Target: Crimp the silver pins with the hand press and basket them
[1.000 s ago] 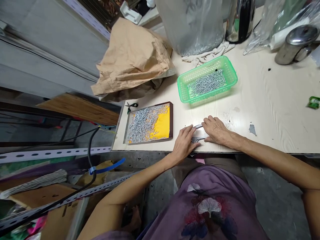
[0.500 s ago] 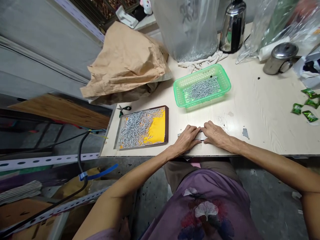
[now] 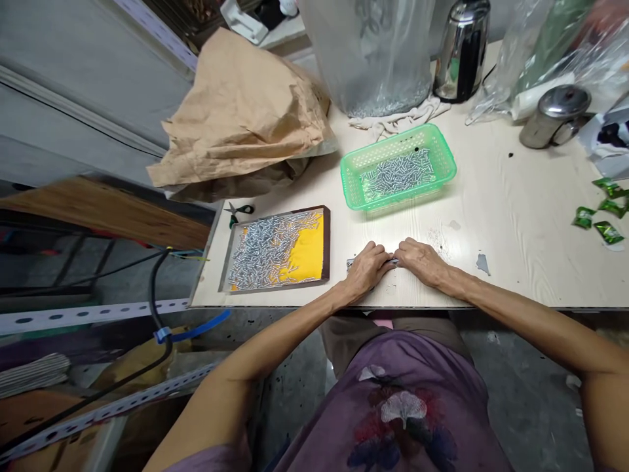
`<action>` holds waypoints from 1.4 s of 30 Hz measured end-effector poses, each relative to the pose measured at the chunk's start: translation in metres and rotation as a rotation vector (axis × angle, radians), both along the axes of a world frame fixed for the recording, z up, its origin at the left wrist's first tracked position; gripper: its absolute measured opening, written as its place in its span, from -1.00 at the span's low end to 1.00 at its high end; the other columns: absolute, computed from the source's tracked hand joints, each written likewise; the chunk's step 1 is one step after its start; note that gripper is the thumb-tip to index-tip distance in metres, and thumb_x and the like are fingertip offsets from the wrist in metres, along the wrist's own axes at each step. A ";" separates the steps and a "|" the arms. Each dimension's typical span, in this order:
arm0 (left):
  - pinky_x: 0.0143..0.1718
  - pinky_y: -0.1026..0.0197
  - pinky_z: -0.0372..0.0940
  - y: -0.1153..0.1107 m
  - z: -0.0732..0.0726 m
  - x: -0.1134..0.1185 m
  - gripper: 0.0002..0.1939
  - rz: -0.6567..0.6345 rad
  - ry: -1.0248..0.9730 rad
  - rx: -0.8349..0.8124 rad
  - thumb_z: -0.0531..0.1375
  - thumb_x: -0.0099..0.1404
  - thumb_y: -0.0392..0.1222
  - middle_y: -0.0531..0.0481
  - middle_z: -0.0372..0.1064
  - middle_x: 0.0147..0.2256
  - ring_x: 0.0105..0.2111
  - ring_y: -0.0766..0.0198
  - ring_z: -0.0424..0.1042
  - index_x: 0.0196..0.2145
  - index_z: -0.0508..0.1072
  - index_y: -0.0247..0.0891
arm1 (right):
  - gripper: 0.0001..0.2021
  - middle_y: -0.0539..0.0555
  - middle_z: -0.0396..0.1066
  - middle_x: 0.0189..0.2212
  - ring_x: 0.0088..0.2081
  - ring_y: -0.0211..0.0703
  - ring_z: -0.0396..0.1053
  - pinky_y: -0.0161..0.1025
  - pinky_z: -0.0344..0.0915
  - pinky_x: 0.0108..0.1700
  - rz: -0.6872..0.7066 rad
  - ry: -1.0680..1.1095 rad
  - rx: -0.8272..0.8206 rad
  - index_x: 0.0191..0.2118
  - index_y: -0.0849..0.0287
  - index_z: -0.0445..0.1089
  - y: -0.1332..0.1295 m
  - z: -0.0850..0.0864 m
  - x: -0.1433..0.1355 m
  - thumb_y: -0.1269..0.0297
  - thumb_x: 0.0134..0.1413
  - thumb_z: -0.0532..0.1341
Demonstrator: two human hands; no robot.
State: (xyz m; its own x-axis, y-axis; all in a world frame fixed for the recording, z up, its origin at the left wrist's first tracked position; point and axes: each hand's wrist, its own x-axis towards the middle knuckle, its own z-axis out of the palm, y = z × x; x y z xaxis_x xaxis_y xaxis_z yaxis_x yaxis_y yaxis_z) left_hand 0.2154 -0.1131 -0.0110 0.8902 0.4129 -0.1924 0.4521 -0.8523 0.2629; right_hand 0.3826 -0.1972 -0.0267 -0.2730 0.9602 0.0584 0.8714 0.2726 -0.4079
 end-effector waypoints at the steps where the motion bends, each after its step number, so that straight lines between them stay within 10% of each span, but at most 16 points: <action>1: -0.13 0.09 0.32 0.000 0.000 0.000 -0.82 0.006 -0.011 0.009 0.11 0.41 -0.14 -0.09 0.35 -0.27 -0.14 0.11 0.30 -0.19 0.44 -0.28 | -0.78 0.14 0.37 -0.36 -0.23 -0.06 0.27 -0.20 0.24 -0.24 -0.010 -0.002 -0.001 -0.28 0.22 0.42 0.001 0.001 0.002 0.34 0.32 0.06; 7: 0.10 -0.13 0.29 -0.011 -0.015 -0.003 -0.57 0.107 -0.169 0.049 0.15 0.38 -0.15 -0.29 0.30 0.08 0.09 -0.03 0.29 0.14 0.23 -0.32 | -0.58 0.25 0.40 -0.10 -0.05 0.07 0.30 -0.03 0.27 -0.03 0.097 0.042 -0.042 0.08 0.22 0.35 0.018 0.018 0.026 0.04 0.25 0.14; 12: 0.23 -0.27 0.13 -0.046 -0.035 -0.008 -0.53 0.084 -0.338 0.025 0.09 0.40 -0.16 -0.38 0.03 0.31 0.34 -0.11 0.00 0.22 0.17 -0.26 | -0.67 0.24 0.44 -0.18 -0.12 0.06 0.31 -0.06 0.24 -0.06 0.023 -0.052 0.009 -0.03 0.22 0.43 0.035 0.018 0.030 0.23 0.31 0.00; 21: 0.29 -0.22 0.08 -0.070 -0.036 -0.015 -0.52 0.084 -0.411 -0.053 0.06 0.42 0.01 -0.36 0.26 0.19 0.27 -0.04 0.19 0.15 0.26 -0.35 | -0.77 0.23 0.45 -0.24 -0.16 0.05 0.27 -0.09 0.16 -0.17 -0.052 -0.207 0.045 -0.22 0.21 0.52 0.078 0.021 0.008 0.31 0.25 0.11; 28: 0.12 -0.14 0.32 -0.073 -0.032 -0.013 -0.59 -0.022 -0.308 -0.171 0.12 0.38 0.01 -0.31 0.43 0.00 0.09 -0.11 0.40 0.05 0.42 -0.31 | -0.90 0.10 0.39 0.06 0.19 0.15 0.14 -0.08 0.17 -0.08 0.520 -0.243 0.025 -0.33 0.05 0.56 0.060 0.039 -0.064 0.32 0.15 0.27; 34: -0.15 0.04 0.45 -0.092 -0.026 -0.057 -0.67 -0.004 -0.313 -0.132 0.08 0.38 0.07 -0.10 0.49 -0.08 -0.13 0.11 0.50 0.00 0.50 0.03 | -0.88 0.15 0.46 -0.08 0.11 0.12 0.25 -0.05 0.21 -0.06 0.678 -0.196 0.058 -0.41 0.16 0.49 0.063 0.015 -0.082 0.38 0.14 0.25; 38: -0.23 0.07 0.44 -0.058 -0.013 -0.106 -0.72 0.124 -0.339 -0.014 0.06 0.41 -0.03 -0.07 0.50 -0.29 -0.31 0.20 0.48 -0.11 0.54 -0.07 | -0.83 0.15 0.48 -0.21 -0.10 -0.03 0.35 -0.11 0.28 -0.12 0.574 0.097 0.115 -0.31 0.17 0.45 0.069 0.020 -0.081 0.36 0.25 0.12; 42: -0.13 0.03 0.38 0.020 0.004 -0.145 -0.72 0.669 -0.436 0.346 0.04 0.44 -0.15 -0.16 0.48 -0.25 -0.21 0.15 0.40 -0.19 0.54 -0.23 | -0.76 0.14 0.46 -0.32 -0.24 -0.06 0.38 -0.10 0.33 -0.19 0.244 0.333 0.279 -0.23 0.14 0.41 0.083 0.061 -0.053 0.28 0.32 0.00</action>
